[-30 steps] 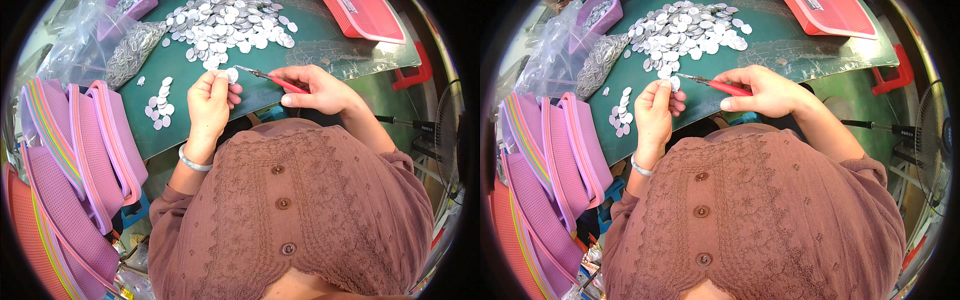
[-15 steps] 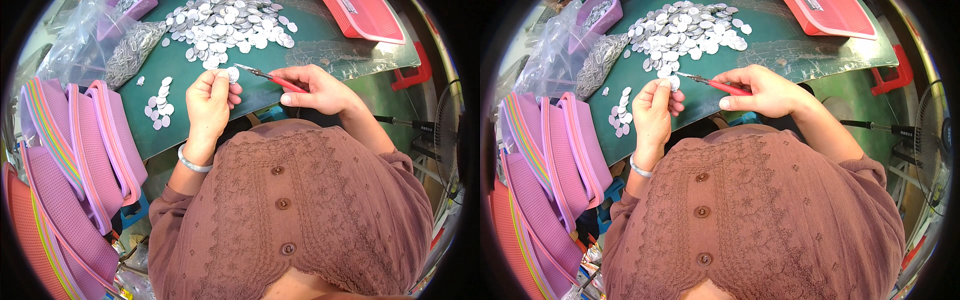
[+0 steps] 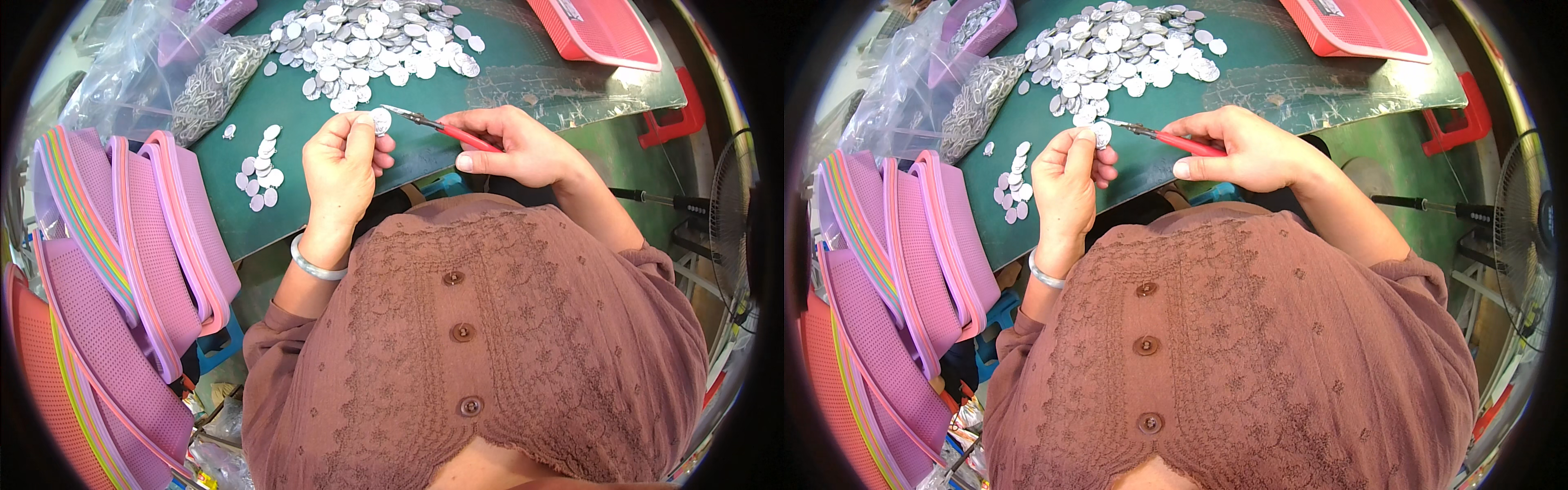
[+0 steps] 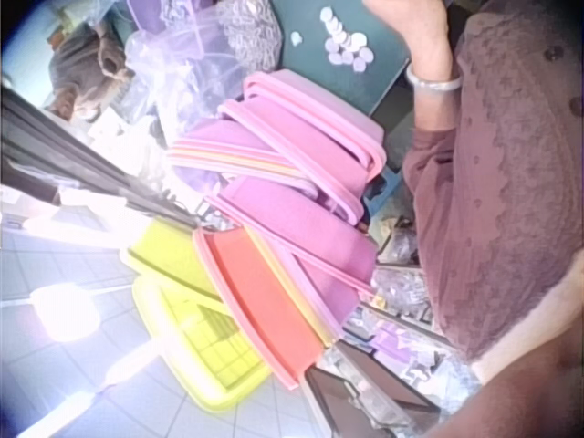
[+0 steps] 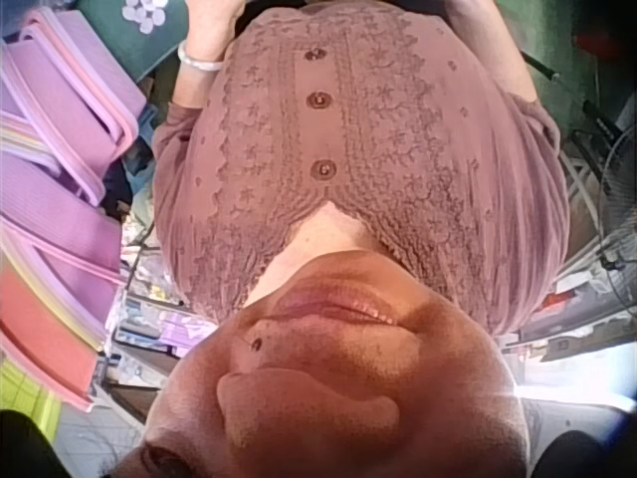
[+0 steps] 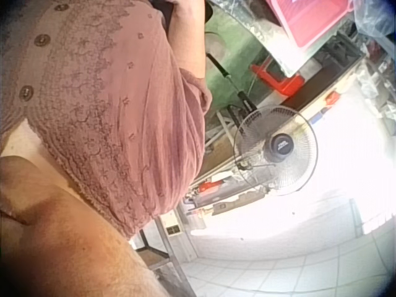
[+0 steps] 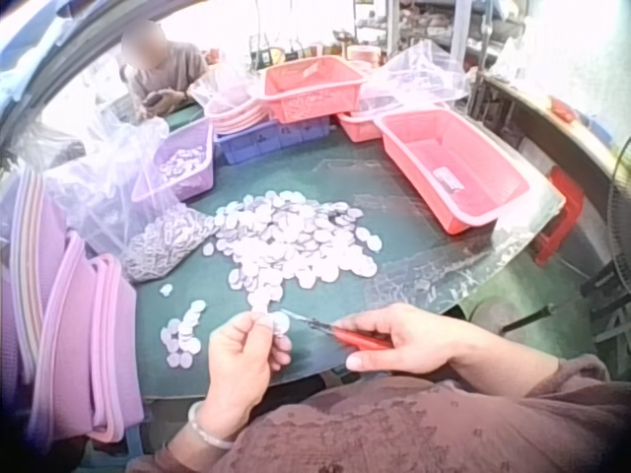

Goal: The person picks up small circular labels and uses a pair of pliers to trim excess material from the edges before placing them back on the table.

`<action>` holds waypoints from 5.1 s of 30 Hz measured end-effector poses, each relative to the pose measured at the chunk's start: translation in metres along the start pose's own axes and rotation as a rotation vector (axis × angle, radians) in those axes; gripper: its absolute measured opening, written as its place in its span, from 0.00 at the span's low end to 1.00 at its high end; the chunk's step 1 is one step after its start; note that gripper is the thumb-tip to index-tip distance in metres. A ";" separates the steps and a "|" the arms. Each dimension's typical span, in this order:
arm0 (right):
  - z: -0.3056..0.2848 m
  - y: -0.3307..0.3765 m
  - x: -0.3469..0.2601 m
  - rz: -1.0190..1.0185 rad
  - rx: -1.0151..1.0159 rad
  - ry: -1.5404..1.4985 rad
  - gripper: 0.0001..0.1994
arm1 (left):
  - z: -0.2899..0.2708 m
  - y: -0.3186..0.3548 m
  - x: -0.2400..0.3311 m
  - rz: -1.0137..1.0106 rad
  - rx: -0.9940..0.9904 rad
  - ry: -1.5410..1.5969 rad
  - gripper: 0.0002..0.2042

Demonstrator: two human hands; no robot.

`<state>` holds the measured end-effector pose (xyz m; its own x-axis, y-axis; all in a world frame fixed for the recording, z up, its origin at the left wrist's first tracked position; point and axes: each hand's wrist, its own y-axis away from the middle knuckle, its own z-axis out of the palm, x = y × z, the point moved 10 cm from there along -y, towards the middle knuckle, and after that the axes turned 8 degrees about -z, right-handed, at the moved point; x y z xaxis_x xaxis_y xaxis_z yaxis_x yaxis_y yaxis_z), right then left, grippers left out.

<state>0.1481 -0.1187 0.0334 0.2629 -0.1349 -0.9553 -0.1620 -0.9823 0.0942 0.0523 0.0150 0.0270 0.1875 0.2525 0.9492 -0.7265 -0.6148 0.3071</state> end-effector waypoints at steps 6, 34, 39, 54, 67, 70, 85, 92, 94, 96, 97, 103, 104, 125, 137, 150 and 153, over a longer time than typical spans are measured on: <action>0.001 0.000 -0.002 -0.010 -0.003 0.021 0.27 | 0.009 -0.001 -0.003 -0.005 -0.109 0.018 0.09; -0.015 0.004 0.005 0.034 0.118 -0.190 0.27 | 0.013 -0.006 -0.011 -0.136 -0.300 0.354 0.15; -0.030 0.004 0.015 0.013 0.224 -0.124 0.29 | 0.007 -0.011 -0.019 -0.168 -0.357 0.496 0.18; -0.030 0.003 0.021 0.032 0.220 -0.159 0.31 | -0.010 -0.012 -0.020 -0.129 -0.343 0.531 0.18; -0.030 0.003 0.024 0.028 0.215 -0.153 0.31 | -0.074 -0.014 -0.011 0.012 0.143 -0.025 0.11; -0.031 0.003 0.024 0.027 0.211 -0.141 0.31 | -0.110 -0.008 0.023 0.294 0.510 -0.790 0.11; -0.030 0.003 0.026 0.021 0.201 -0.141 0.31 | -0.022 -0.022 0.019 0.399 0.297 -1.095 0.11; -0.029 0.004 0.022 0.040 0.198 -0.136 0.29 | -0.037 -0.034 -0.020 -0.063 0.053 -0.314 0.05; -0.027 0.004 0.018 0.041 0.180 -0.125 0.28 | -0.032 -0.032 -0.024 -0.111 -0.039 -0.058 0.06; -0.025 0.004 0.013 0.050 0.155 -0.100 0.29 | -0.028 -0.029 -0.024 -0.128 -0.061 0.140 0.08; -0.024 0.003 0.012 0.036 0.143 -0.084 0.29 | -0.025 -0.028 -0.021 -0.113 -0.069 0.181 0.08; -0.021 0.004 0.007 -0.053 0.132 0.032 0.30 | -0.004 -0.020 -0.011 -0.108 -0.165 0.228 0.06; -0.021 0.005 0.007 -0.086 0.144 0.065 0.30 | -0.002 -0.020 -0.011 -0.112 -0.179 0.229 0.06; -0.019 0.004 0.001 -0.189 0.188 0.206 0.32 | 0.012 -0.020 -0.018 -0.117 -0.185 0.618 0.02; -0.033 0.013 0.004 -0.114 0.246 0.041 0.32 | 0.019 -0.023 -0.028 -0.202 -0.235 0.617 0.03; -0.047 0.019 0.018 -0.060 0.288 -0.141 0.30 | 0.024 -0.025 -0.031 -0.209 -0.186 0.468 0.10; -0.048 0.023 0.023 -0.007 0.302 -0.274 0.32 | 0.026 -0.028 -0.032 -0.190 -0.183 0.333 0.12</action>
<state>0.1958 -0.1509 0.0266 0.0086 -0.0486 -0.9988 -0.4441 -0.8951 0.0397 0.0839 0.0049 -0.0101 0.1279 0.5946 0.7938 -0.8105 -0.3986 0.4292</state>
